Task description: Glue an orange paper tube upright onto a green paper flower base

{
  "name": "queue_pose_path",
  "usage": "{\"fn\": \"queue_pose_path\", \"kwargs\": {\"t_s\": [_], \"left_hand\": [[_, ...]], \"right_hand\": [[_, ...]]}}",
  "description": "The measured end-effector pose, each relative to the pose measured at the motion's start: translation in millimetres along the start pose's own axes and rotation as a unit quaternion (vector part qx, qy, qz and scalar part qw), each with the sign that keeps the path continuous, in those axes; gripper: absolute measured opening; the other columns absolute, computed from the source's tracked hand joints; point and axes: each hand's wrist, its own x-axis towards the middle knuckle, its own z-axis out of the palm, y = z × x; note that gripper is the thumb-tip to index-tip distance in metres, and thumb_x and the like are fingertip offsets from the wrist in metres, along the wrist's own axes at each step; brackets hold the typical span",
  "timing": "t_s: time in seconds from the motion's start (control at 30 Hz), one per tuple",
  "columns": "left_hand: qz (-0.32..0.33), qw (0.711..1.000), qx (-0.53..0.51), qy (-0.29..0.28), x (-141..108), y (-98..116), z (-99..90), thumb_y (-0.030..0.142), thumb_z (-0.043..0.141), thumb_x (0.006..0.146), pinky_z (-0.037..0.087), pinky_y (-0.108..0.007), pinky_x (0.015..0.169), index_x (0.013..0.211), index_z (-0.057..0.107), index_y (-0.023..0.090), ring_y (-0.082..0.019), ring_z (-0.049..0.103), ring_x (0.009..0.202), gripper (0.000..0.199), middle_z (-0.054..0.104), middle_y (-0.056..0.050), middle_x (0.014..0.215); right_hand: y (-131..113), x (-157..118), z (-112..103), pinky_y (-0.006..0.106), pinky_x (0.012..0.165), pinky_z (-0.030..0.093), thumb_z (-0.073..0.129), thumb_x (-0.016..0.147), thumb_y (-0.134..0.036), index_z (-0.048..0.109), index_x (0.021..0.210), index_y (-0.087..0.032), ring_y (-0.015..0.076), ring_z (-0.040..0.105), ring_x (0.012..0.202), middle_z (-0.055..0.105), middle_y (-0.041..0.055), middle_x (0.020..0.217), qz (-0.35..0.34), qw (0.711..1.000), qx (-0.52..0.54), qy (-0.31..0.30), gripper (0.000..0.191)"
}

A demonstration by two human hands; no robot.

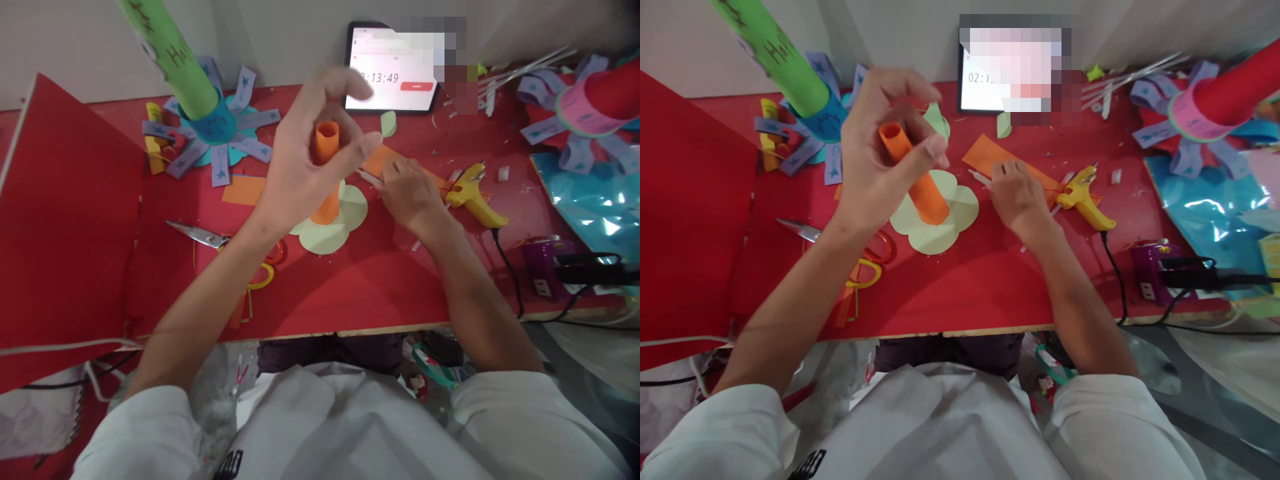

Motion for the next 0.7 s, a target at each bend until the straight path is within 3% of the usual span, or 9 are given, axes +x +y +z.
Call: {"fn": "queue_pose_path", "kwargs": {"t_s": [0.03, 0.1, 0.2, 0.23, 0.3, 0.37, 0.47, 0.7], "left_hand": [[-0.014, 1.000, -0.018, 0.010, 2, -1, 3.8, 0.059, 0.068, 0.109, 0.059, -0.030, 0.062, 0.103, 0.067, 0.026, -0.012, 0.068, 0.063, 0.034, 0.063, 0.001, 0.087], [-0.033, 0.997, -0.056, 0.036, 3, -2, 10.9, 0.062, 0.070, 0.107, 0.049, -0.030, 0.052, 0.088, 0.061, 0.026, -0.011, 0.055, 0.049, 0.041, 0.047, 0.005, 0.067], [-0.046, 0.995, -0.069, 0.062, 0, -6, 17.8, 0.073, 0.067, 0.104, 0.039, -0.029, 0.047, 0.084, 0.056, 0.027, -0.008, 0.042, 0.041, 0.052, 0.042, 0.006, 0.065], [-0.041, 0.995, -0.064, 0.066, -1, -7, 18.9, 0.074, 0.067, 0.104, 0.037, -0.029, 0.046, 0.083, 0.054, 0.026, -0.007, 0.040, 0.040, 0.054, 0.042, 0.006, 0.064], [-0.040, 0.996, -0.049, 0.061, -1, -9, 19.6, 0.070, 0.069, 0.105, 0.039, -0.028, 0.048, 0.081, 0.050, 0.026, -0.007, 0.039, 0.040, 0.054, 0.041, 0.007, 0.063], [-0.040, 0.997, -0.040, 0.048, -1, -11, 19.4, 0.067, 0.068, 0.107, 0.043, -0.030, 0.050, 0.081, 0.049, 0.026, -0.009, 0.042, 0.042, 0.052, 0.040, 0.007, 0.062], [-0.053, 0.997, -0.032, 0.043, 0, -12, 19.5, 0.071, 0.067, 0.105, 0.046, -0.032, 0.051, 0.081, 0.047, 0.027, -0.011, 0.045, 0.045, 0.054, 0.040, 0.005, 0.066], [-0.118, 0.992, -0.003, 0.051, 1, -11, 20.0, 0.091, 0.066, 0.092, 0.045, -0.036, 0.052, 0.078, 0.047, 0.027, -0.017, 0.051, 0.056, 0.067, 0.044, 0.001, 0.072]], "right_hand": [[1, 1, -1, 0.044, 0.088, 0.051, 0.068, 0.106, -0.053, 0.047, 0.083, -0.026, 0.0264, 0.061, 0.094, 0.066, 0.0130, 0.091, 0.001, 1.000, 0.022, 0.009, 0.040], [-3, 3, -9, 0.044, 0.083, 0.050, 0.062, 0.107, -0.058, 0.044, 0.084, -0.028, 0.0246, 0.058, 0.085, 0.064, 0.0105, 0.090, 0.003, 0.999, 0.043, 0.017, 0.042], [-24, 3, -31, 0.045, 0.079, 0.051, 0.054, 0.111, -0.058, 0.049, 0.093, -0.030, 0.0253, 0.062, 0.081, 0.068, 0.0065, 0.092, 0.001, 0.997, 0.075, 0.023, 0.034], [-34, 3, -37, 0.044, 0.077, 0.052, 0.058, 0.110, -0.057, 0.050, 0.095, -0.031, 0.0248, 0.065, 0.077, 0.069, 0.0040, 0.087, 0.016, 0.990, 0.138, 0.014, 0.031], [-54, 5, -45, 0.043, 0.073, 0.055, 0.068, 0.106, -0.057, 0.052, 0.097, -0.031, 0.0244, 0.072, 0.075, 0.075, 0.0026, 0.085, 0.031, 0.957, 0.287, 0.007, 0.032], [-71, 8, -44, 0.042, 0.077, 0.060, 0.079, 0.099, -0.059, 0.060, 0.097, -0.030, 0.0238, 0.078, 0.086, 0.081, 0.0039, 0.094, 0.012, 0.930, 0.365, -0.038, 0.035], [-82, 16, -29, 0.043, 0.082, 0.062, 0.078, 0.098, -0.060, 0.066, 0.091, -0.030, 0.0245, 0.076, 0.087, 0.082, 0.0039, 0.093, -0.034, 0.937, 0.337, -0.085, 0.033], [-77, 20, -3, 0.046, 0.081, 0.062, 0.072, 0.096, -0.039, 0.064, 0.085, -0.030, 0.0274, 0.074, 0.080, 0.076, 0.0018, 0.084, -0.081, 0.967, 0.225, -0.085, 0.016]]}}
